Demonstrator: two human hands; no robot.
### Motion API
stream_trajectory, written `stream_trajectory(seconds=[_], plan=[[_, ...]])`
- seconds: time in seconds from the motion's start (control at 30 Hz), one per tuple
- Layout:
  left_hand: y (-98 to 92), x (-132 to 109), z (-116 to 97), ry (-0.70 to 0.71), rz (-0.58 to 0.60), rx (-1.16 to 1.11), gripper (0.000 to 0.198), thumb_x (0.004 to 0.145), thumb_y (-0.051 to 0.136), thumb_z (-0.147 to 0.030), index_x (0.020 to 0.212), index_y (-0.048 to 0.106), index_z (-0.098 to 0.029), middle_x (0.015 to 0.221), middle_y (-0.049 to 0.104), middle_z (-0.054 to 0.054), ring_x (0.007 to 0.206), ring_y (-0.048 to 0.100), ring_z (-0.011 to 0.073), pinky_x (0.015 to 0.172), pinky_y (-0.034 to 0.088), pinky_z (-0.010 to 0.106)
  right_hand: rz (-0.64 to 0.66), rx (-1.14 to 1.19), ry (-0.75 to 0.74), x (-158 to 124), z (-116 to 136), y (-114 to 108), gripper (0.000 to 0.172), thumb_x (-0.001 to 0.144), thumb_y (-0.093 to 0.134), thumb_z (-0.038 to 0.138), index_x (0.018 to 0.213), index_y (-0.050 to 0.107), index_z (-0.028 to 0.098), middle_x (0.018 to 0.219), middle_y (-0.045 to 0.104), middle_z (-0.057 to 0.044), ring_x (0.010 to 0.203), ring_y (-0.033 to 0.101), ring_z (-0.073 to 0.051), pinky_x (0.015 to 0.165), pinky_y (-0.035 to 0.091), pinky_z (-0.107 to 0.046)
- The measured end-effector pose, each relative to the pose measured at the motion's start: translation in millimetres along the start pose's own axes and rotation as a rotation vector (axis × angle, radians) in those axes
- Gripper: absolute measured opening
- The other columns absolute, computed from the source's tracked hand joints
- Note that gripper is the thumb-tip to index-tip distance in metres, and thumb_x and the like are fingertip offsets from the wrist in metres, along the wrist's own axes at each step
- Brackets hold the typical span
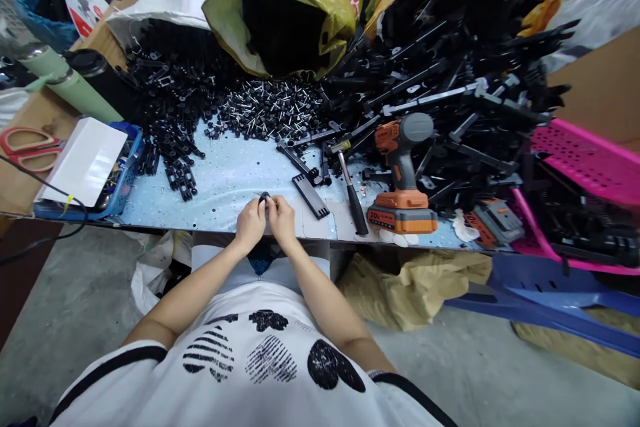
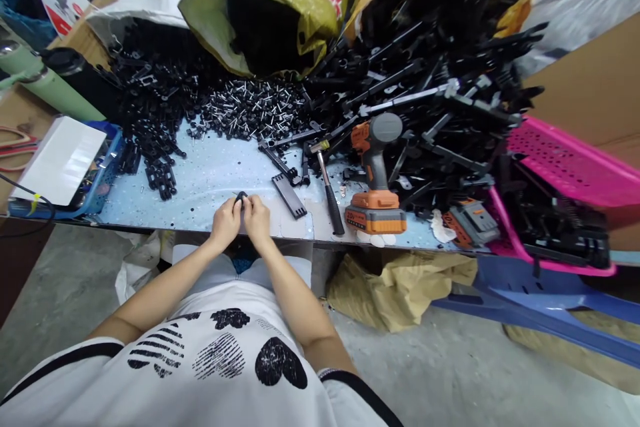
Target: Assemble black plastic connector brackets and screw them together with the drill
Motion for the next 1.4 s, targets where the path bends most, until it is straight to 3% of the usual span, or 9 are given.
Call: stream_trajectory(seconds=[0.23, 0.47, 0.73, 0.83, 1.0, 1.07, 1.17, 1.23, 1.4], plan=[[-0.1, -8, -3, -0.053, -0.060, 0.079, 0.034, 0.096, 0.031, -0.029, 0.112, 0.056, -0.012, 0.104, 0.063, 0.016, 0.095, 0.061, 0.0238, 0.079, 0.045, 0.032, 0.115, -0.299, -0.007, -1, -4, -1, 0.036, 0.100, 0.028, 0.033, 0.090, 0.057, 0.014, 0.082, 0.065, -0.009, 0.074, 0.058, -0.018, 0.065, 0.034, -0.024], [-6.0, 23, 5, 0.173, 0.379, -0.014, 0.030, 0.093, 0.040, -0.031, 0.102, 0.066, -0.017, 0.099, 0.069, 0.008, 0.091, 0.064, 0.0214, 0.080, 0.046, 0.029, 0.310, -0.309, -0.055, 11, -12, -4, 0.030, 0.100, 0.029, 0.034, 0.097, 0.054, 0.018, 0.081, 0.067, -0.005, 0.074, 0.061, -0.017, 0.061, 0.031, -0.023], [-4.1, 31, 2, -0.021, 0.210, 0.099, 0.029, 0.092, 0.041, -0.031, 0.086, 0.065, -0.016, 0.078, 0.068, 0.010, 0.073, 0.064, 0.0222, 0.066, 0.045, 0.029, 0.181, -0.427, 0.138, 10, -2, 3, 0.038, 0.102, 0.019, 0.034, 0.097, 0.052, 0.014, 0.078, 0.066, -0.009, 0.066, 0.060, -0.017, 0.056, 0.028, -0.024], [5.5, 34, 0, 0.029, 0.309, -0.008, 0.032, 0.093, 0.040, -0.031, 0.076, 0.063, -0.016, 0.071, 0.067, 0.007, 0.067, 0.062, 0.0193, 0.062, 0.044, 0.026, 0.188, -0.399, 0.179, 15, -8, -1, 0.035, 0.101, 0.023, 0.034, 0.097, 0.053, 0.015, 0.075, 0.066, -0.008, 0.062, 0.059, -0.017, 0.057, 0.029, -0.024], [-20.6, 31, 14, 0.006, 0.284, 0.105, 0.030, 0.091, 0.042, -0.035, 0.081, 0.063, -0.016, 0.070, 0.066, 0.008, 0.067, 0.063, 0.0213, 0.064, 0.044, 0.028, 0.083, -0.405, 0.293, 28, -34, -24, 0.036, 0.100, 0.023, 0.030, 0.099, 0.053, 0.010, 0.073, 0.063, -0.011, 0.060, 0.055, -0.019, 0.059, 0.031, -0.026], [-24.2, 26, 15, 0.010, 0.310, 0.020, 0.033, 0.092, 0.039, -0.034, 0.084, 0.065, -0.016, 0.074, 0.067, 0.008, 0.071, 0.064, 0.0212, 0.067, 0.046, 0.029, 0.089, -0.402, 0.274, 30, -36, -26, 0.035, 0.100, 0.026, 0.032, 0.098, 0.054, 0.011, 0.072, 0.063, -0.010, 0.059, 0.054, -0.019, 0.059, 0.030, -0.026], [-33.7, 24, 16, 0.061, 0.125, -0.043, 0.030, 0.090, 0.043, -0.031, 0.107, 0.062, -0.016, 0.101, 0.066, 0.011, 0.095, 0.062, 0.0236, 0.083, 0.046, 0.034, 0.101, -0.385, 0.211, 28, -31, -30, 0.034, 0.099, 0.030, 0.034, 0.097, 0.056, 0.013, 0.073, 0.062, -0.008, 0.060, 0.053, -0.018, 0.060, 0.030, -0.026], [-36.2, 24, 21, 0.066, 0.020, -0.054, 0.032, 0.089, 0.046, -0.029, 0.114, 0.059, -0.015, 0.110, 0.063, 0.013, 0.103, 0.058, 0.0245, 0.089, 0.045, 0.036, 0.058, -0.349, 0.185, 24, -30, -43, 0.035, 0.099, 0.029, 0.034, 0.096, 0.058, 0.014, 0.073, 0.062, -0.007, 0.062, 0.053, -0.018, 0.061, 0.032, -0.026], [-33.1, 19, 26, 0.143, 0.023, 0.015, 0.030, 0.089, 0.046, -0.029, 0.114, 0.057, -0.016, 0.106, 0.062, 0.012, 0.101, 0.056, 0.0246, 0.090, 0.045, 0.039, -0.198, -0.273, -0.009, 9, -44, -115, 0.039, 0.097, 0.031, 0.039, 0.088, 0.061, 0.016, 0.086, 0.060, -0.010, 0.082, 0.054, -0.019, 0.074, 0.040, -0.029]])
Point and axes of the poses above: each hand's wrist, its own x-axis towards the middle knuckle, its own y-axis out of the palm, z = x × y, the point moved 7 cm from there along x, towards the middle knuckle
